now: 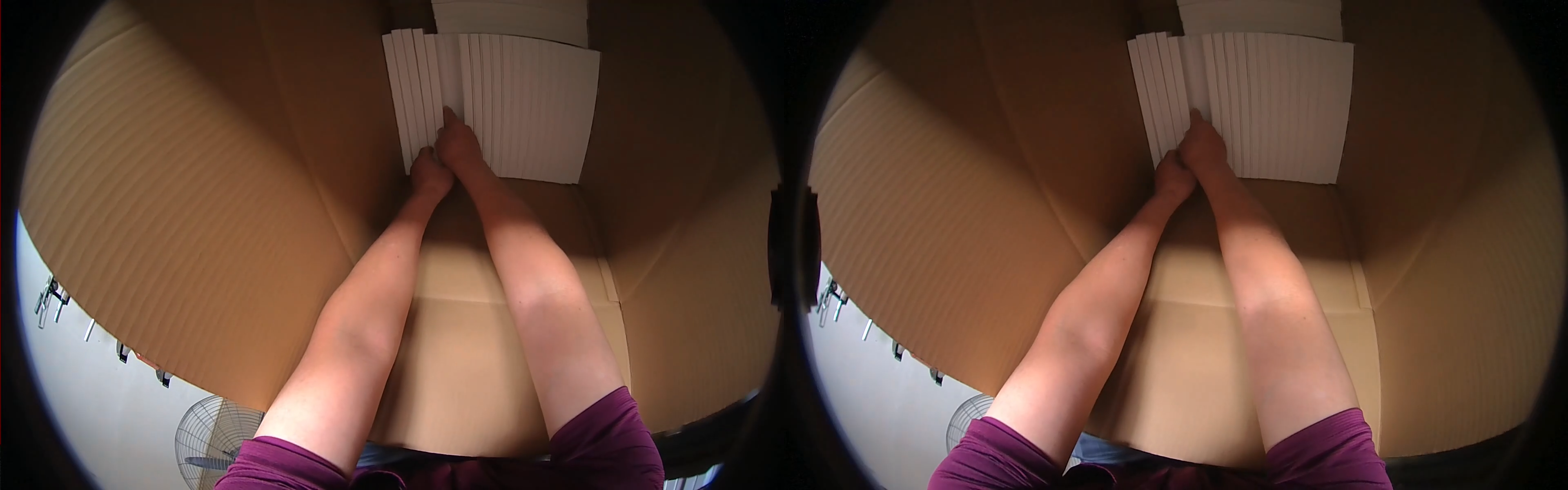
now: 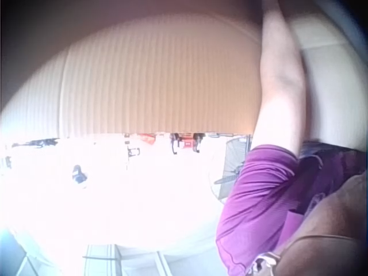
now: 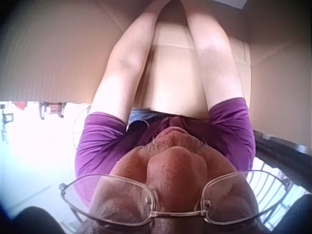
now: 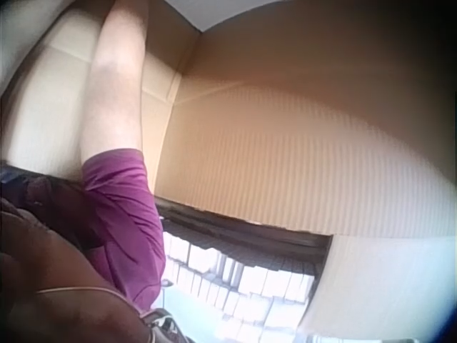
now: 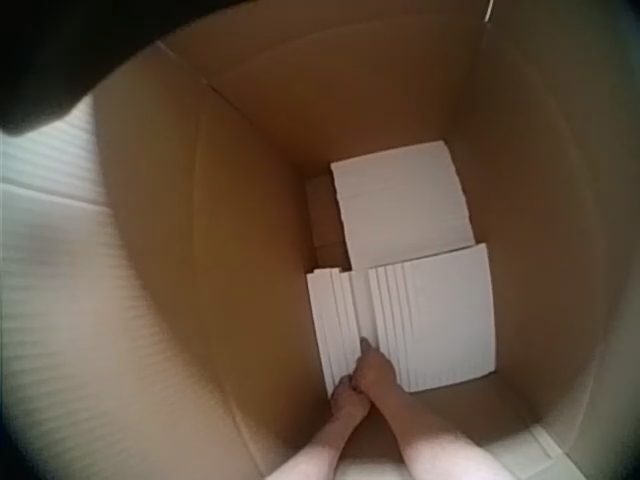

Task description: The person is assembling and packing small industrial components into a white box and then placing the box into a larger shipping carton.

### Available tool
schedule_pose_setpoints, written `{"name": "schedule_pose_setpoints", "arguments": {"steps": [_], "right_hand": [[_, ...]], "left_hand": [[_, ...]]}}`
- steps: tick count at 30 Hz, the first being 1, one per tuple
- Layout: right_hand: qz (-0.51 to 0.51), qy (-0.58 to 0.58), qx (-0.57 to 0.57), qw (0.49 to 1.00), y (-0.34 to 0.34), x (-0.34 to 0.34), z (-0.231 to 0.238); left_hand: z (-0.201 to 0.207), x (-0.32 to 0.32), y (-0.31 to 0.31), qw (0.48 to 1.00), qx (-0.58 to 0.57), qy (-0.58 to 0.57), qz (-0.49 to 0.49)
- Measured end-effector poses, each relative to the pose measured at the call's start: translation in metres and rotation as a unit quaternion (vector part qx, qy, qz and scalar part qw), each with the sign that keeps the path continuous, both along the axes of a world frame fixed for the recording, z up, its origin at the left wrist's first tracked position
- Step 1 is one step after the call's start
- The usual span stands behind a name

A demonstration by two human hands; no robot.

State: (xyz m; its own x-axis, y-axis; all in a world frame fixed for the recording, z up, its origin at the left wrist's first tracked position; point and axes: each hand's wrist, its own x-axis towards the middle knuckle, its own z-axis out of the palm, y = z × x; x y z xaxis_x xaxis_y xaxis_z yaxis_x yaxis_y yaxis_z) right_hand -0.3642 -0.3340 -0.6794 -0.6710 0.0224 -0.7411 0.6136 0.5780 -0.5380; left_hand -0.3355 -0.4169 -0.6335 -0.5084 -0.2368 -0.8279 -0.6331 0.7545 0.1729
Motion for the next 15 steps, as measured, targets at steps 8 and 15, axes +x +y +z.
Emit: {"name": "schedule_pose_setpoints", "arguments": {"steps": [8,15], "right_hand": [[0.045,-0.033,0.011,0.998,0.014,-0.006,0.025],[0.016,-0.003,0.006,1.0,0.011,0.005,0.039]], "left_hand": [[0.035,-0.002,0.017,0.999,0.033,0.031,0.017],[0.058,0.002,0.02,0.997,-0.009,0.04,0.062]]}}
